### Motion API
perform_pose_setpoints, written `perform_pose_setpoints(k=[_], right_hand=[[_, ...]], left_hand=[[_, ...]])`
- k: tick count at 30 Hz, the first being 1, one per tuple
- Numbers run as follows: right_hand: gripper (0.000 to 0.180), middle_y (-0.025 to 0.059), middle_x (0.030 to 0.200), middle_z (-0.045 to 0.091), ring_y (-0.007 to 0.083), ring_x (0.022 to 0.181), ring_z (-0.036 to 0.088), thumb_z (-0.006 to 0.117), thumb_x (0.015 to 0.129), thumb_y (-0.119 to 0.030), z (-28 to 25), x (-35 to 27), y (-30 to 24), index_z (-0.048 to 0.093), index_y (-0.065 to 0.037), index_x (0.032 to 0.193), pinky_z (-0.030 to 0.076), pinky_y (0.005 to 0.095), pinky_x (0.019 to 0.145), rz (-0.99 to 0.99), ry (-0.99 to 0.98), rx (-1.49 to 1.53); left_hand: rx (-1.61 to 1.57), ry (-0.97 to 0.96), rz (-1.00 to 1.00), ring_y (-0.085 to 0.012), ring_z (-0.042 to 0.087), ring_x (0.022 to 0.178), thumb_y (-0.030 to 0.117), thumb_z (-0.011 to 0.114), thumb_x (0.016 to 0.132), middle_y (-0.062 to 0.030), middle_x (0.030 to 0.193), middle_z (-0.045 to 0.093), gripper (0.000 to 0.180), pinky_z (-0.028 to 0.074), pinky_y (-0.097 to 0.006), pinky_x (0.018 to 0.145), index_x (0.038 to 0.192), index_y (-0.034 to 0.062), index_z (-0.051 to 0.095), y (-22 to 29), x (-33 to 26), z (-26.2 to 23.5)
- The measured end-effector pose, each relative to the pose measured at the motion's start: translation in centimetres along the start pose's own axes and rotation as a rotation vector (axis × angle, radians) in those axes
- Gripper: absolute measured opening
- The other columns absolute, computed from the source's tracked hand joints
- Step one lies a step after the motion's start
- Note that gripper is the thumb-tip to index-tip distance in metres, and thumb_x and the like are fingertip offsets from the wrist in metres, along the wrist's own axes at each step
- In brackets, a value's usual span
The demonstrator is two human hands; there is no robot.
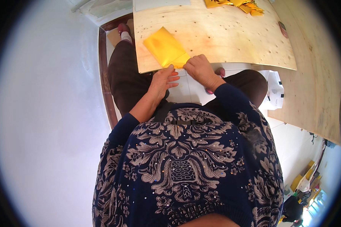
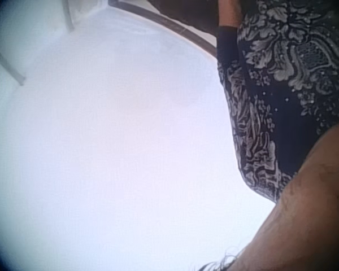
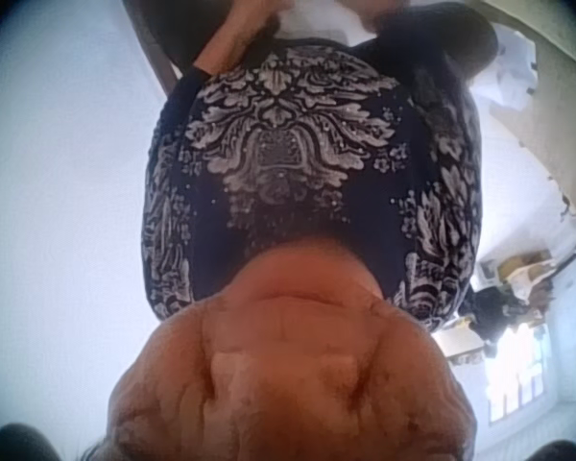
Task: The person folds a sheet of gold-colored paper into a small triangular packet by hand on a wooden table. They repeatedly crease and align edges, then place the finished packet with others on the table.
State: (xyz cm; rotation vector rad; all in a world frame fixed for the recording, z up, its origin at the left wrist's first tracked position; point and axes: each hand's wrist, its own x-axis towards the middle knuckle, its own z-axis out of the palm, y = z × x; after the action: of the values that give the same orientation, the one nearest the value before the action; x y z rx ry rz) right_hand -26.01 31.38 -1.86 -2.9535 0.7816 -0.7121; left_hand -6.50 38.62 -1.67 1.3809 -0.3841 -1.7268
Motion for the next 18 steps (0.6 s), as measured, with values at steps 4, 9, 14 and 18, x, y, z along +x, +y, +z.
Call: perform_pose_setpoints(k=[4, 9, 14, 18], right_hand=[[0.016, 0.0008, 0.083, 0.057, 0.0210, 0.084, 0.057, 0.064, 0.076, -0.017, 0.0, -0.4, -3.5, 0.062, -0.014, 0.091, 0.039, 0.0358, 0.075, 0.070, -0.027, -0.010], [0.035, 0.0034, 0.101, 0.059, 0.0216, 0.097, 0.057, 0.073, 0.074, -0.024, -2.9, 0.8, -5.6, 0.062, -0.013, 0.105, 0.039, 0.0390, 0.082, 0.175, 0.004, 0.151], [0.044, 0.0066, 0.115, 0.061, 0.0270, 0.107, 0.055, 0.075, 0.074, -0.023, -7.0, 4.8, -4.3, 0.064, -0.011, 0.115, 0.039, 0.0415, 0.095, 0.088, 0.160, 0.055], [0.027, 0.0048, 0.091, 0.068, 0.0244, 0.088, 0.063, 0.074, 0.075, -0.028, -8.3, 7.2, -3.8, 0.068, -0.012, 0.096, 0.045, 0.0379, 0.085, 0.155, -0.005, 0.170]], left_hand=[[-0.029, 0.064, 0.100, -0.0211, 0.065, 0.081, 0.035, 0.054, 0.099, -0.0133, 0.101, 0.065, 0.042, 0.054, -0.031, 0.069, 0.119, -0.0022, 0.054, -0.4, 0.5, -0.2], [0.560, 0.098, 0.379, -0.0220, 0.069, 0.073, 0.029, 0.054, 0.097, -0.0139, 0.087, 0.068, 0.031, 0.054, -0.031, 0.065, 0.102, 0.0000, 0.065, 1.5, -0.1, -1.5], [1.682, 0.009, 1.052, -0.0309, 0.065, 0.073, 0.025, 0.063, 0.088, -0.0131, 0.078, 0.067, 0.019, 0.051, -0.040, 0.068, 0.092, 0.0067, 0.068, 6.6, -2.1, -1.2], [1.794, 0.003, 1.100, -0.0330, 0.064, 0.074, 0.024, 0.066, 0.084, -0.0111, 0.077, 0.067, 0.016, 0.052, -0.041, 0.069, 0.084, 0.0084, 0.069, 9.7, -3.6, 0.9]])
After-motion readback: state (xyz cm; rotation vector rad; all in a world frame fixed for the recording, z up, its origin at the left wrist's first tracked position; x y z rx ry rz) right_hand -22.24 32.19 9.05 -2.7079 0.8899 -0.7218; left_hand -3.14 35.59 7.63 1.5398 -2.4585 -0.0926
